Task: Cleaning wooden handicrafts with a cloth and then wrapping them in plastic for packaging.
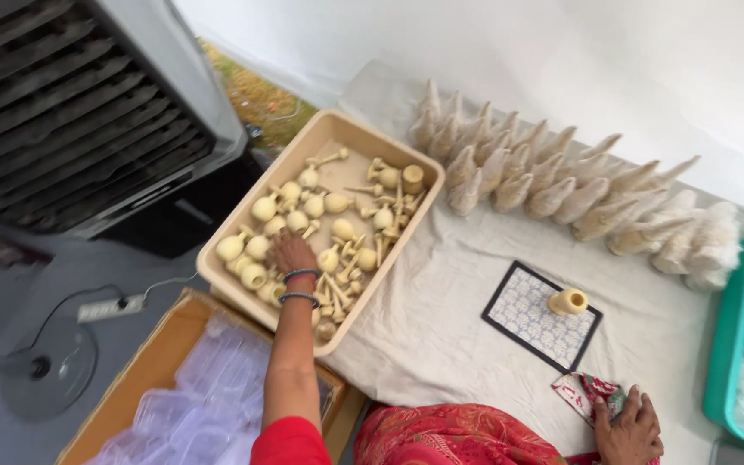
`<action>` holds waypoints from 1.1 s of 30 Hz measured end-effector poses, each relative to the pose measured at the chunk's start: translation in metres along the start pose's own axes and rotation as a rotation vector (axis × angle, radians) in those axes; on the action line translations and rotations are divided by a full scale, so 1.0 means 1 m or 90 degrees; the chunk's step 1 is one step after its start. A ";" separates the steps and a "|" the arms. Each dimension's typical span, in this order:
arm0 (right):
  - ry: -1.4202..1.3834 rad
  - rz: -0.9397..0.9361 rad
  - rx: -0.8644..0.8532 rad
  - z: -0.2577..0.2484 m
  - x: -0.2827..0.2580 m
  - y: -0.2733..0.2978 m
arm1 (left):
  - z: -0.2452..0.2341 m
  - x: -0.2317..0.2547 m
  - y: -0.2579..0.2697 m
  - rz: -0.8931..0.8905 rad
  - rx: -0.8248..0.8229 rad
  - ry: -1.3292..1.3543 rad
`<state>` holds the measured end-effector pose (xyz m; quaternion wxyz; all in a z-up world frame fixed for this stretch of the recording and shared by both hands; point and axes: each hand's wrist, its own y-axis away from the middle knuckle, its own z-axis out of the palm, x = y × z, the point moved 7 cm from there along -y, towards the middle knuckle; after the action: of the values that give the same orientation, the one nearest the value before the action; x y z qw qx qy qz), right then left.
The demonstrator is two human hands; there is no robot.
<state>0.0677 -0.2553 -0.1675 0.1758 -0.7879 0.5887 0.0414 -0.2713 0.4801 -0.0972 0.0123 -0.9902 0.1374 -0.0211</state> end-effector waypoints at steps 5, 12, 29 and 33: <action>0.123 0.097 0.042 -0.044 -0.016 0.023 | 0.087 -0.013 -0.025 0.043 0.196 -0.176; 0.096 0.133 -0.077 -0.041 -0.026 0.023 | 0.024 -0.002 -0.001 0.090 -0.006 -0.165; -0.612 -0.070 0.177 -0.190 -0.191 -0.072 | -0.092 0.315 0.229 0.336 -0.211 1.105; -0.479 -0.255 0.137 -0.216 -0.267 -0.072 | -0.091 0.387 0.281 0.263 -0.443 1.183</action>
<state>0.0236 -0.0646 0.1232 0.4633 -0.7940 0.3201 0.2291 0.0203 0.1026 -0.0003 -0.3850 -0.4873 0.2600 -0.7394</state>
